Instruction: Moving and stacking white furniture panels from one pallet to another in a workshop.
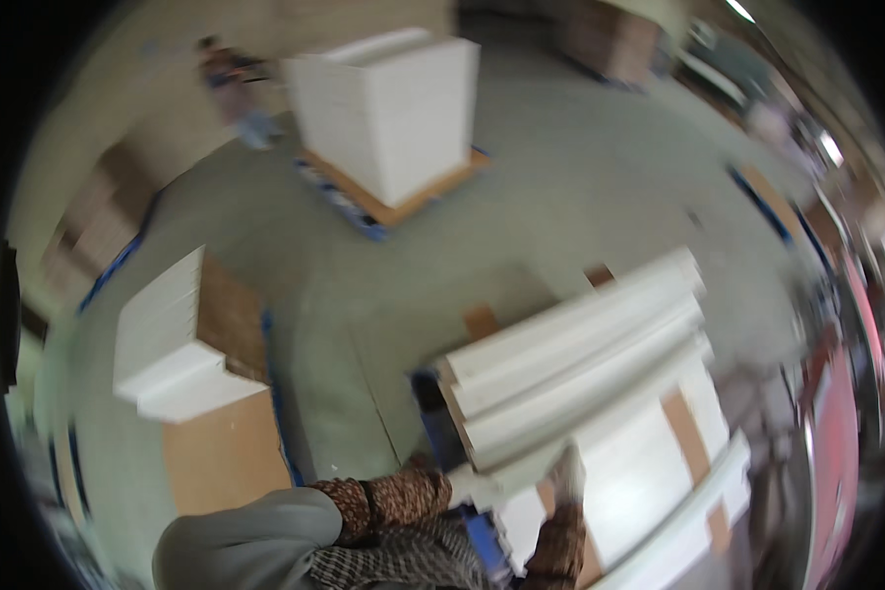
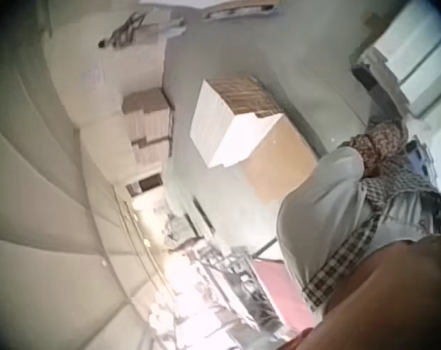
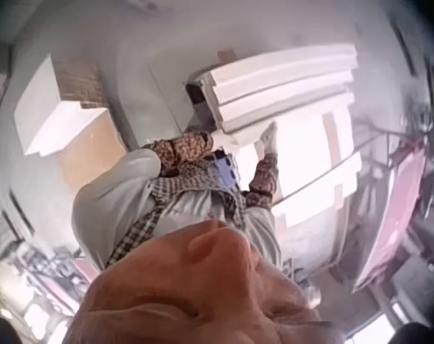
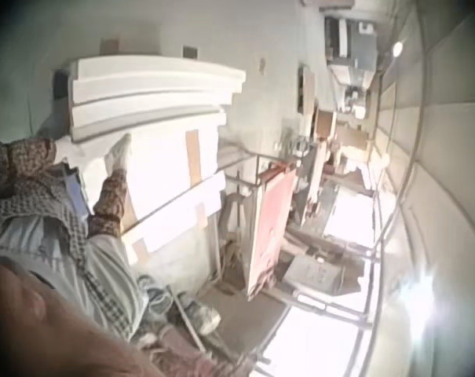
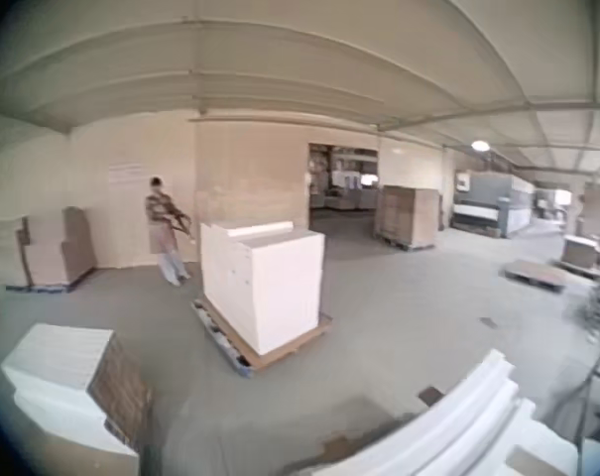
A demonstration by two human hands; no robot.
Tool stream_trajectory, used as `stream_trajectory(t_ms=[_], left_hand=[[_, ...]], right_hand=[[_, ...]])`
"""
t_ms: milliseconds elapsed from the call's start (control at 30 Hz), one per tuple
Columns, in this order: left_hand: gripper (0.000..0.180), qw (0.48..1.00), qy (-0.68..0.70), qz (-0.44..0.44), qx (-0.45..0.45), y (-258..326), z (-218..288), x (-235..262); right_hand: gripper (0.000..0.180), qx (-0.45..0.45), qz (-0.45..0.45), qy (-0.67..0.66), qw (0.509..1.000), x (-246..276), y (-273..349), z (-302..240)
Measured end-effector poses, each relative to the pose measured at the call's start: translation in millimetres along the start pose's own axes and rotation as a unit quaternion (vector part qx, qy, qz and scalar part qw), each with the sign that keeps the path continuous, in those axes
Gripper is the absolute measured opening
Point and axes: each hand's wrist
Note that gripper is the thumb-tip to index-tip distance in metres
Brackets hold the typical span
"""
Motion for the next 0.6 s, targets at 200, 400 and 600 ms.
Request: stream_trajectory(t_ms=[200, 400, 600], left_hand=[[0.071, 0.995, 0.053, 0.055, 0.06, 8.7, 25.2, -8.0], [0.053, 0.99, 0.13, -0.021, 0.056, -8.1, 17.6, -6.1], [0.045, 0.977, 0.196, -0.017, 0.078, -1.2, 27.3, -5.9]], right_hand=[[0.069, -0.042, 0.096, 0.07, 0.992, -26.6, 18.2, -23.1], [0.063, -0.015, 0.096, 0.116, 0.989, -16.3, 5.5, -17.8], [0.064, 0.004, 0.083, 0.121, 0.989, -10.1, -5.6, -16.3]])
Point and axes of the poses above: each hand's wrist, its own y-axis away from the middle knuckle, its own x-axis out of the back of the hand, z = x × y, and after that the axes turned 1 degree about x, right-handed
